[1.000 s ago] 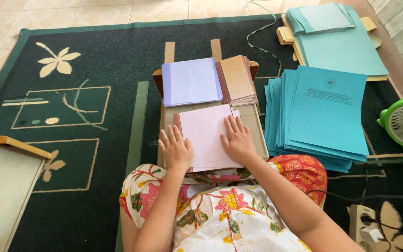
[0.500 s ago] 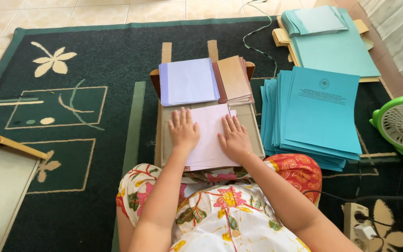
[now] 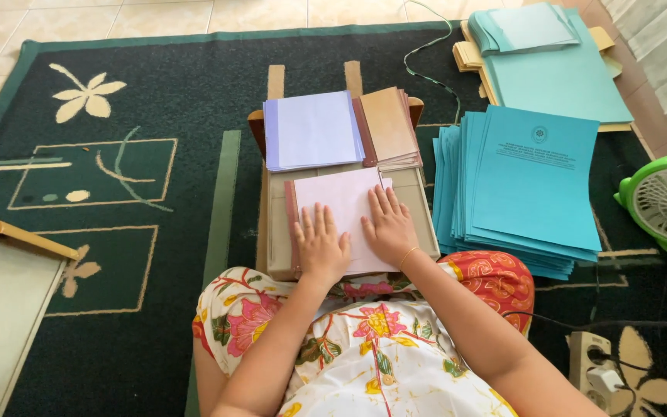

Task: The person sits on the floor and folds small rectangular papers in half using both hands. They repeatedly smooth the creases and stack the folded papers on a wooden board placed on their lap.

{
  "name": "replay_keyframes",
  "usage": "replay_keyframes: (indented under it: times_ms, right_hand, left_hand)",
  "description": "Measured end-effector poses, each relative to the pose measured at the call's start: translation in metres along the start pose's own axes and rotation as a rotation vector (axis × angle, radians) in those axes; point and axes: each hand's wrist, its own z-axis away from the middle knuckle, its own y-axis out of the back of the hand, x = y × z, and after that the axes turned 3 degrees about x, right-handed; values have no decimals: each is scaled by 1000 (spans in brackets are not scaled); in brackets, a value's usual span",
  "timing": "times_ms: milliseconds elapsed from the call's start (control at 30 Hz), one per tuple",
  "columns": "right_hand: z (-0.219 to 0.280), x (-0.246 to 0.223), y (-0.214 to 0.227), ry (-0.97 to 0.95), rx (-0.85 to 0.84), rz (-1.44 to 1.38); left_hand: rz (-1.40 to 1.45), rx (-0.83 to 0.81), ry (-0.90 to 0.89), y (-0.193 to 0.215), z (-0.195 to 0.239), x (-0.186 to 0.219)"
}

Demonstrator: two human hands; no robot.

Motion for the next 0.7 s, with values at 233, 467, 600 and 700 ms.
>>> replay_keyframes:
  times_ms: [233,467,600,700]
  right_hand:
    - [1,2,-2,1,19,-43]
    - [2,5,1,0,105,-158]
    - [2,14,-6,18,255,-404]
    - [-5,24,-21,45,281,-420]
  left_hand:
    - [-14,15,-109,-8,-52,-9]
    - [-93,76,173,8,-28,-30]
    - [-48,85,148,2,-6,-28]
    - [-44,103,158,-1,-2,-25]
